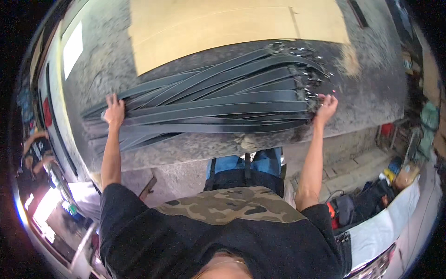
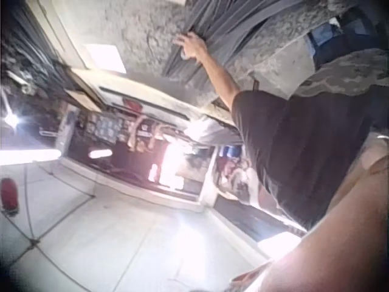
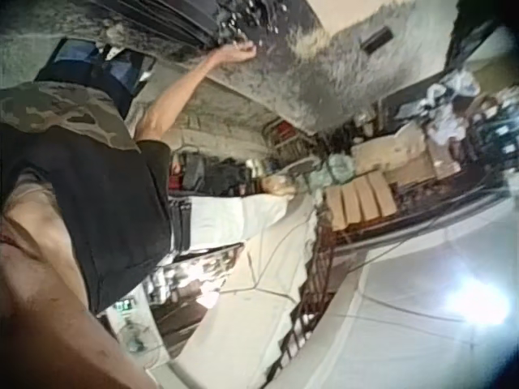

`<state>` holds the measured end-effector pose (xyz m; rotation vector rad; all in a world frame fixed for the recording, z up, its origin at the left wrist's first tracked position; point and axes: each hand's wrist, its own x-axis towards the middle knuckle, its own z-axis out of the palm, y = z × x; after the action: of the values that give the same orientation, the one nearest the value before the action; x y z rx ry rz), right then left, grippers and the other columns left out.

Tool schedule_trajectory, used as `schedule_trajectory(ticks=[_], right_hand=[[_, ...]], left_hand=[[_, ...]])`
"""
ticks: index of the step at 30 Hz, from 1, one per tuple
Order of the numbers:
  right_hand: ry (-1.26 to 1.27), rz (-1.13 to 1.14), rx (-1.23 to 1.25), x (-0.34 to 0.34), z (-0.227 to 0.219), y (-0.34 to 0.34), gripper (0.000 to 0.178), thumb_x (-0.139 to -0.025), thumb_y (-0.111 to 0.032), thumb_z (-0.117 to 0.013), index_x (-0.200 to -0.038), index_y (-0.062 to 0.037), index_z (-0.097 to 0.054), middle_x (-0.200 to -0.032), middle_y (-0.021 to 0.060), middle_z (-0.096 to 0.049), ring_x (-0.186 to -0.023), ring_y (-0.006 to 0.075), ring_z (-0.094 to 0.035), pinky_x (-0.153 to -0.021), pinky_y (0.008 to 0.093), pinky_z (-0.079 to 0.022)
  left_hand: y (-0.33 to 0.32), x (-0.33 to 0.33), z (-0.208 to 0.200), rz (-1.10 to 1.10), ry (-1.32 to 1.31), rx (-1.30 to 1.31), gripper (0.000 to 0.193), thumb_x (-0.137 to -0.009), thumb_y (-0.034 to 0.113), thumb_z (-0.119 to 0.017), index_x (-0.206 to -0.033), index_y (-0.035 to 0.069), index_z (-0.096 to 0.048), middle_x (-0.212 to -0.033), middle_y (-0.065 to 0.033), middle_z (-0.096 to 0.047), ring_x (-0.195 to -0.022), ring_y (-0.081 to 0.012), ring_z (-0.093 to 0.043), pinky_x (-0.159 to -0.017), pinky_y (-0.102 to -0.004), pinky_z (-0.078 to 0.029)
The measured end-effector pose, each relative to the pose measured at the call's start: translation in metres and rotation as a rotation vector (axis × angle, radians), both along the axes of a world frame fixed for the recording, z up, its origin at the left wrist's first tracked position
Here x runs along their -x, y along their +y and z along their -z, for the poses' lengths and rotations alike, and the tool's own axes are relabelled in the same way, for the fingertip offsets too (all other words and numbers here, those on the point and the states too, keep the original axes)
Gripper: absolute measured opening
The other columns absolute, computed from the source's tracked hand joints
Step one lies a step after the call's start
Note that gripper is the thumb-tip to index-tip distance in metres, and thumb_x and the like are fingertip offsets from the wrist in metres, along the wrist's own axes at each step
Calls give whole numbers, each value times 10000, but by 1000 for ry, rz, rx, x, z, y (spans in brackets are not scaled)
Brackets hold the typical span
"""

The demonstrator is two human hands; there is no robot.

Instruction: The person assembles leather belts by threading long leather strips through buckles and using a small tool to secure the components while wiping the leather with a cloth.

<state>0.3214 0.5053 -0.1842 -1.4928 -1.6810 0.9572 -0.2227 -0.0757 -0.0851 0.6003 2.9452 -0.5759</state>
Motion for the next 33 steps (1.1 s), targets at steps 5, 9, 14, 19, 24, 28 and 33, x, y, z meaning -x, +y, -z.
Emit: schedule_trajectory(ticks=[5,9,14,19,24,28,33], right_hand=[[286,155,22,-15,-33,3,198,-1018,-152,-519,-1132,7,-489,-993,104,-681,-772,129,-606,-748,273,-516],[256,171,-9,-72,-35,3,218,-1017,-149,-522,-1165,10,-503,-1063,101,-648,-873,145,-611,-789,293,-525],[-254,412,-383,-163,-31,-10,283,-1019,-182,-515,-1211,25,-538,-990,80,-604,-869,166,-563,-793,309,-495],[-85,673,108,-379,141,-86,268,-999,-214,-458,-1031,42,-531,-895,117,-562,-712,187,-527,-598,321,-438],[61,964,881,-528,316,-219,457,-1022,-356,-493,-1207,39,-629,-901,128,-679,-766,236,-631,-750,382,-532],[299,981,1155,-441,357,-299,436,-1021,-332,-495,-1222,34,-621,-915,127,-681,-775,236,-630,-752,383,-529],[212,966,1108,-476,327,-307,412,-1021,-301,-497,-1240,28,-612,-932,125,-685,-787,238,-628,-754,385,-525]], left_hand=[[103,-104,-94,353,357,-353,189,-880,158,-649,-1061,104,-657,-1183,-128,-622,-787,-334,-686,-591,-432,-557],[147,-302,-100,321,-795,-550,102,-819,180,-649,-852,86,-669,-762,-142,-674,-678,-321,-663,-603,-421,-528],[211,-505,35,177,-1261,-198,226,-872,196,-563,-1046,110,-677,-853,-214,-689,-807,-399,-679,-717,-490,-545],[175,-613,285,295,-1047,-338,377,-921,343,-504,-1198,124,-635,-1269,-230,-601,-1195,-347,-562,-1008,-485,-423],[289,-640,288,159,-1353,-190,395,-926,357,-503,-1218,120,-622,-1281,-224,-595,-1203,-345,-558,-1014,-476,-420],[273,-627,275,54,-1254,-82,410,-931,368,-501,-1234,116,-612,-1291,-219,-590,-1208,-344,-554,-1019,-469,-417],[274,-646,278,2,-1241,-85,429,-936,382,-500,-1253,111,-599,-1303,-213,-584,-1216,-342,-550,-1026,-460,-414]])
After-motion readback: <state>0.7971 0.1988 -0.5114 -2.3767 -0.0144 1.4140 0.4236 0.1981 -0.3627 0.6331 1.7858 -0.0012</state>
